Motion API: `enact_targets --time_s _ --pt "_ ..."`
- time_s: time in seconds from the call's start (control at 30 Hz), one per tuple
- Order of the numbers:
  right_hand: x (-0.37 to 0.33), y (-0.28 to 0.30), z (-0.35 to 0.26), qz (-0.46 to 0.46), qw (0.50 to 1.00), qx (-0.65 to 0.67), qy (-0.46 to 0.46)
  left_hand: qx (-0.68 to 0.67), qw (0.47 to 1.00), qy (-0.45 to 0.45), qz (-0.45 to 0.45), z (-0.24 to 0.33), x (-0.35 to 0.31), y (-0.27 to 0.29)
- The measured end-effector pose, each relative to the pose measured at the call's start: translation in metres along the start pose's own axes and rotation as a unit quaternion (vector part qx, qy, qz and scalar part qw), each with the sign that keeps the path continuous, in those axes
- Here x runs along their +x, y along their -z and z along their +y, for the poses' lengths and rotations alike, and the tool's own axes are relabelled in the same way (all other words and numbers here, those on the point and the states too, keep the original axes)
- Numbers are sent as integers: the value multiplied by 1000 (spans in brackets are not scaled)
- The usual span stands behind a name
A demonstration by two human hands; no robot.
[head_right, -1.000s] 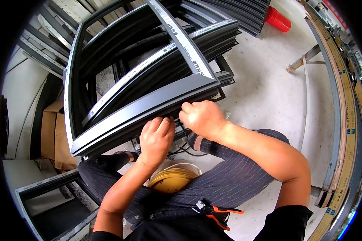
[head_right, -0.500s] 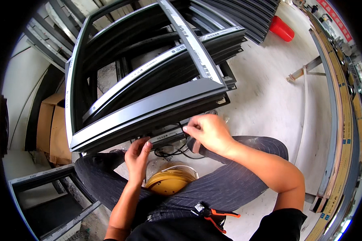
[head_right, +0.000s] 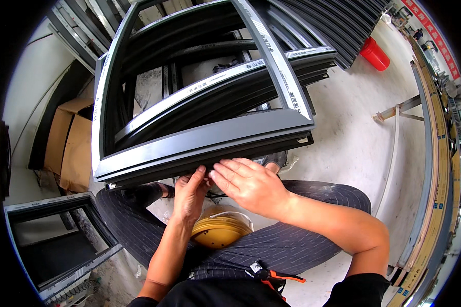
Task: The person sits on a bucket and installs a black rubber seal onto a grey aluminum window frame. They use pliers to cut the seal to size and then press it into the frame's groove by hand.
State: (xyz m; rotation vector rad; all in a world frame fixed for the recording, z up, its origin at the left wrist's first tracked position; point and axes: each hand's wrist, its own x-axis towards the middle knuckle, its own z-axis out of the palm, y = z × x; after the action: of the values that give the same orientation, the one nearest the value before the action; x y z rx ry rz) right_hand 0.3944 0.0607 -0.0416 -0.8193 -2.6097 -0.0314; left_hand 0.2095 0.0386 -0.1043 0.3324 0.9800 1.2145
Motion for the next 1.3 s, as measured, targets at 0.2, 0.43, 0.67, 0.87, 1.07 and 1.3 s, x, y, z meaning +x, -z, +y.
enact_targets --time_s 0.2,0.43,0.67,0.87,1.07,1.3 --pt "-3 -6 1 -59 997 -41 25 42 999 -13 -21 -3 5 11" --pt "0 -5 1 -65 997 -28 33 52 995 -49 67 34 -9 50" --pt "-2 -11 -5 -40 999 -5 27 18 995 -58 82 46 -21 75" --pt "4 -4 -10 -61 997 42 -2 68 997 33 -12 20 -9 30" --pt "2 -3 -4 -41 995 86 -21 37 999 -22 -27 -11 10 7" --pt "31 31 14 66 998 6 -24 103 994 29 12 -11 6 2"
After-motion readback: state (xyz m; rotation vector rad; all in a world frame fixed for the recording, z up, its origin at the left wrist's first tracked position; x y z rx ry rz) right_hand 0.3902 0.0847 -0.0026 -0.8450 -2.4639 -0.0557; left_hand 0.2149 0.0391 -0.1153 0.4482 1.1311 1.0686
